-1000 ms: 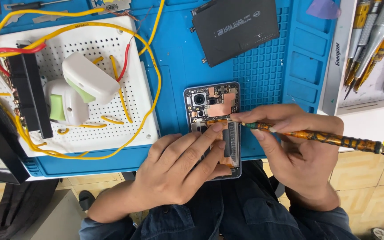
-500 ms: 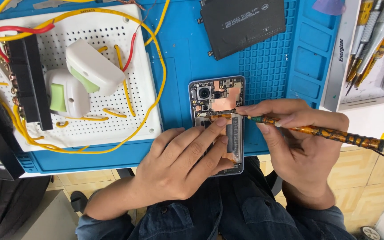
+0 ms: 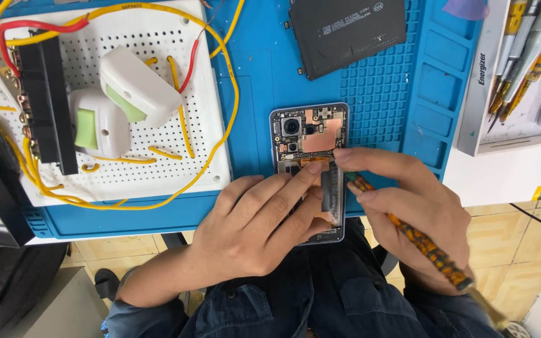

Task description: Adjusting and soldering internal components of a smartphone on a repair bench.

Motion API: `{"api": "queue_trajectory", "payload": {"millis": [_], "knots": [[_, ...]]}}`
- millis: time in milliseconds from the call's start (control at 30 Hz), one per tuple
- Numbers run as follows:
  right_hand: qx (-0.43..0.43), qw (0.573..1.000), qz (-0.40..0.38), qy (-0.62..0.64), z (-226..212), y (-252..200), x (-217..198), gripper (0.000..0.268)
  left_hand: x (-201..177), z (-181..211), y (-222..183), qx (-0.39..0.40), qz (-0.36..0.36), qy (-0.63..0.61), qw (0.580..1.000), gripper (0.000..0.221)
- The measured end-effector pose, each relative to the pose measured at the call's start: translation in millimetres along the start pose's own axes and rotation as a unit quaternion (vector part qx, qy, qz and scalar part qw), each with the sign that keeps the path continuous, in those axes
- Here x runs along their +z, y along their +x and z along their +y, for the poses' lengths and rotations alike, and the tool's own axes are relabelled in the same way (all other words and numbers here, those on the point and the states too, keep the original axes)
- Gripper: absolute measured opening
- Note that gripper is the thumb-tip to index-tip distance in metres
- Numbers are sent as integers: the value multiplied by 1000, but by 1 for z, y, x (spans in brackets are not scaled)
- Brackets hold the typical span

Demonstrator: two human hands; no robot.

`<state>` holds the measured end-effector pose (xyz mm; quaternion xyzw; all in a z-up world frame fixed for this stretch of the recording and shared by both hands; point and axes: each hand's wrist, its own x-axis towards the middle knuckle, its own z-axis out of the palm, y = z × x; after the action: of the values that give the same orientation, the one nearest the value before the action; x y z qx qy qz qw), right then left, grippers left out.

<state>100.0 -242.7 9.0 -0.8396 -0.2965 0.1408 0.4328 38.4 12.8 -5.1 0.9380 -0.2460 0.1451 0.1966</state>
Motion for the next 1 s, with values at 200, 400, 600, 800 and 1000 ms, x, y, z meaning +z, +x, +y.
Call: {"api": "queue_trajectory", "payload": {"millis": [200, 400, 600, 800, 1000], "knots": [[-95, 994, -11, -46, -4, 2, 2, 27, -1, -1, 0, -3, 4, -13, 1000, 35], [-22, 998, 57, 32, -1, 0, 4, 12, -1, -2, -1, 3, 14, -1, 1000, 34], [153, 985, -36, 72, -21, -1, 4, 44, -3, -3, -1, 3, 6, -7, 1000, 35], [61, 998, -4, 9, -13, -4, 12, 41, -4, -4, 1, 7, 20, -5, 1000, 32], [42, 999, -6, -6, -11, -7, 12, 44, -5, -4, 1, 4, 20, -13, 1000, 32]]}}
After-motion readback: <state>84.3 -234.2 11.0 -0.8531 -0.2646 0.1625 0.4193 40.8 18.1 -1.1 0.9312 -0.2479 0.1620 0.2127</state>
